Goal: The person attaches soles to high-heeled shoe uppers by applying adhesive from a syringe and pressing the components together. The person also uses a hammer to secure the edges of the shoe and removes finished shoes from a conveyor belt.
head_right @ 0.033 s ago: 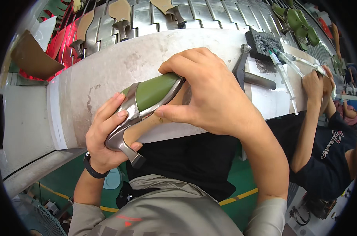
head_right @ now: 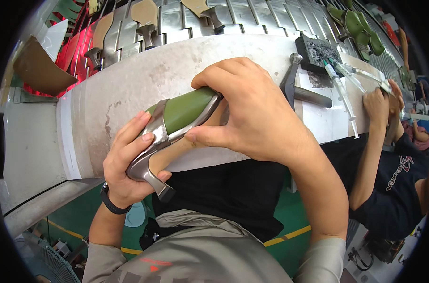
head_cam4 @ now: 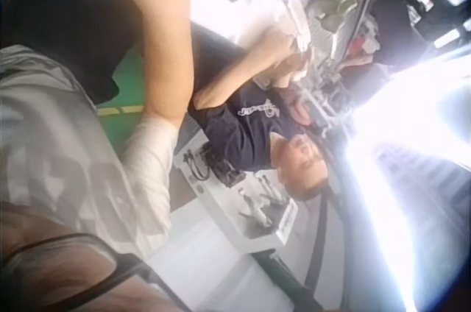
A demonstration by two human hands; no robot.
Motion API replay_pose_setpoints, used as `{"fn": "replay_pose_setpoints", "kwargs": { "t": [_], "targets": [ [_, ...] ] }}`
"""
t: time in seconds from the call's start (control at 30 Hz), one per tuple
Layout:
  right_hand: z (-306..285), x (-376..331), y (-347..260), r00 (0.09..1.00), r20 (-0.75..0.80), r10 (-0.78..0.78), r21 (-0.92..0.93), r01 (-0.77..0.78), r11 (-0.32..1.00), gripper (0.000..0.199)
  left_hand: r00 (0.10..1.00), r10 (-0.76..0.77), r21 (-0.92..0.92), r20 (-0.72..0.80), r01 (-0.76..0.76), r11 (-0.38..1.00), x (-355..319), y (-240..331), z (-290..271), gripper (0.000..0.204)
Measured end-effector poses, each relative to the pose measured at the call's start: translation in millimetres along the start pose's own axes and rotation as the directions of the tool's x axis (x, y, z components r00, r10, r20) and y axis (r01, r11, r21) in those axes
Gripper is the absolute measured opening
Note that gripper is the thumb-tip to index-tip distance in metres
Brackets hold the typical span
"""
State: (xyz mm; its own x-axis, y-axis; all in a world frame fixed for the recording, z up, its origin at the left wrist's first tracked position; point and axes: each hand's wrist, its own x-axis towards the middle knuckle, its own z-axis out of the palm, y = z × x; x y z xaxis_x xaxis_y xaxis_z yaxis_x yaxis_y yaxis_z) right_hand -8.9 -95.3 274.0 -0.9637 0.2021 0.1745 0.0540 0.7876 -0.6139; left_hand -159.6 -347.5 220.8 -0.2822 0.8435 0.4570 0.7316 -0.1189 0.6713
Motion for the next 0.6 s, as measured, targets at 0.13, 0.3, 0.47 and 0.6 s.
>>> {"fn": "replay_pose_setpoints", "kwargs": {
  "t": [0.13,0.3,0.47,0.6],
  "targets": [
    [-2,8,-4,0.996,0.086,0.031,-0.037,-0.028,0.999,0.06,1.0,-0.006,-0.005,0.003,0.006,1.0,0,2,-1,0.066],
    [-4,28,-16,0.956,0.266,0.122,-0.183,-0.074,0.98,0.058,1.0,0.0,-0.008,-0.016,0.0,1.0,-2,2,-2,0.065],
    [0,50,-23,0.926,0.369,0.076,-0.067,-0.055,0.996,0.059,0.999,0.022,-0.002,-0.037,-0.022,1.0,-5,1,-1,0.065],
    [10,63,-34,0.94,0.341,-0.035,-0.038,0.051,0.998,0.059,0.998,0.042,-0.005,-0.046,-0.042,0.999,-5,0,-1,0.064]
  ]
}}
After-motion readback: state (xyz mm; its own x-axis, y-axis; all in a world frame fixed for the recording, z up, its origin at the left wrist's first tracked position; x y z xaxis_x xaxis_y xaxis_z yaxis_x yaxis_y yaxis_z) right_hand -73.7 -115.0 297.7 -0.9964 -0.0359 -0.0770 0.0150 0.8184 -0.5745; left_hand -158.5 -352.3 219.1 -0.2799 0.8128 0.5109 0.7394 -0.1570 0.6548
